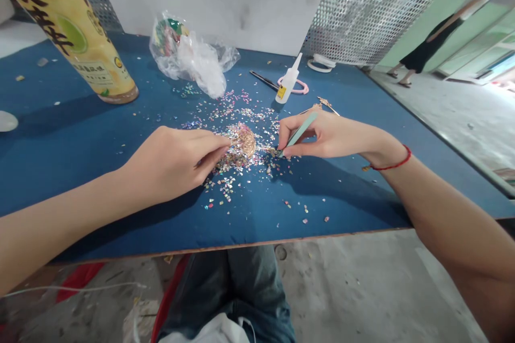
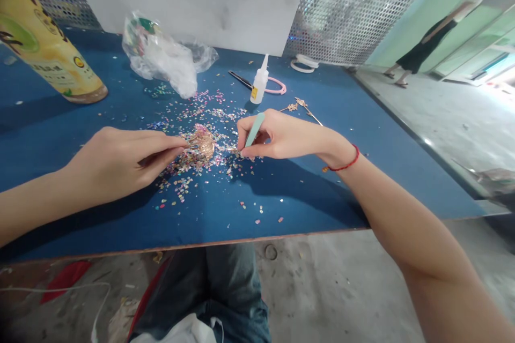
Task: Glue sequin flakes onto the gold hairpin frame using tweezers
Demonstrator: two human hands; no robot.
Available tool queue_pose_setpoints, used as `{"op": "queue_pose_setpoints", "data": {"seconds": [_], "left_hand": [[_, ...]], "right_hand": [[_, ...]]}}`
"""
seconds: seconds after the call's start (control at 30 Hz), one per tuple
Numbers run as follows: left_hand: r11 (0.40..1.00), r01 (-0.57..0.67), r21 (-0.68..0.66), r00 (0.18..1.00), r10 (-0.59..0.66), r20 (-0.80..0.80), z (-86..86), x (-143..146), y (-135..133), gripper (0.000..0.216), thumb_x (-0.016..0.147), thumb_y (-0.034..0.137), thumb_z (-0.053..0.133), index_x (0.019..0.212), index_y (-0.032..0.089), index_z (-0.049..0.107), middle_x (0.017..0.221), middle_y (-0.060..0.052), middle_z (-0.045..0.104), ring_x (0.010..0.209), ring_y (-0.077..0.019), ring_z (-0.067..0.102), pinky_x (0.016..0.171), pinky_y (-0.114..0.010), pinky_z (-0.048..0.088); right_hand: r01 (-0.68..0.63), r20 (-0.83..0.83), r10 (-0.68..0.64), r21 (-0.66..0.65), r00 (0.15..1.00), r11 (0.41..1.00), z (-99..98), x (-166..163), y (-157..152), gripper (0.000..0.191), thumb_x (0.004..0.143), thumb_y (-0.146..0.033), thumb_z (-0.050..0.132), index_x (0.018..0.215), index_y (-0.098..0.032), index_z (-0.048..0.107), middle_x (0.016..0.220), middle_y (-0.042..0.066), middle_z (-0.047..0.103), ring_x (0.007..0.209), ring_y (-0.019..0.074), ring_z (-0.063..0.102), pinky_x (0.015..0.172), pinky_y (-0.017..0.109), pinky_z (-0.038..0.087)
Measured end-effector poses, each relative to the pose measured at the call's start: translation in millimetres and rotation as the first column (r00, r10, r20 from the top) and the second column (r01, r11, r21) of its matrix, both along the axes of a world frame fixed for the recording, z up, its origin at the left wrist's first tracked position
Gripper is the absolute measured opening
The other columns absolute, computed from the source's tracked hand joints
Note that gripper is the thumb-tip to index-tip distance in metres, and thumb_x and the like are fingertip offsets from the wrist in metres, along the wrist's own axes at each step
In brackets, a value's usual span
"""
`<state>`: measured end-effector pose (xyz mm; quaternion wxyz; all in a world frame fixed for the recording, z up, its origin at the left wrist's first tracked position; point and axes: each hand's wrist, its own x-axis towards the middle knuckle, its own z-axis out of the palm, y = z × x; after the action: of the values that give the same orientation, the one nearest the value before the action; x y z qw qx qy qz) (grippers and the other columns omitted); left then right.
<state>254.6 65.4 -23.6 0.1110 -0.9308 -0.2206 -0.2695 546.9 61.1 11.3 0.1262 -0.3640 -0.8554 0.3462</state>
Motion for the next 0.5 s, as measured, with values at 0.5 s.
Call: {"op": "queue_pose_setpoints", "data": {"seconds": [0.5], "left_hand": [[1.000,0.011,-0.008,0.999,-0.011,-0.045,2.3,1.5,-3.2,0.026,0.099,0.021,0.046,0.095,0.014,0.071,0.075,0.000,0.074,0.065,-0.0157,0.070,0.048,-0.026,0.038]], "right_hand": [[0.035,0.049,-0.037,0.049,0.998,0.998,-1.8,-4.5,-2.4,0.016,0.089,-0.032,0.062,0.083,-0.017,0.061,0.079,0.001,0.065,0.067,0.0108,0.057,0.060,0.026,0.042]]}}
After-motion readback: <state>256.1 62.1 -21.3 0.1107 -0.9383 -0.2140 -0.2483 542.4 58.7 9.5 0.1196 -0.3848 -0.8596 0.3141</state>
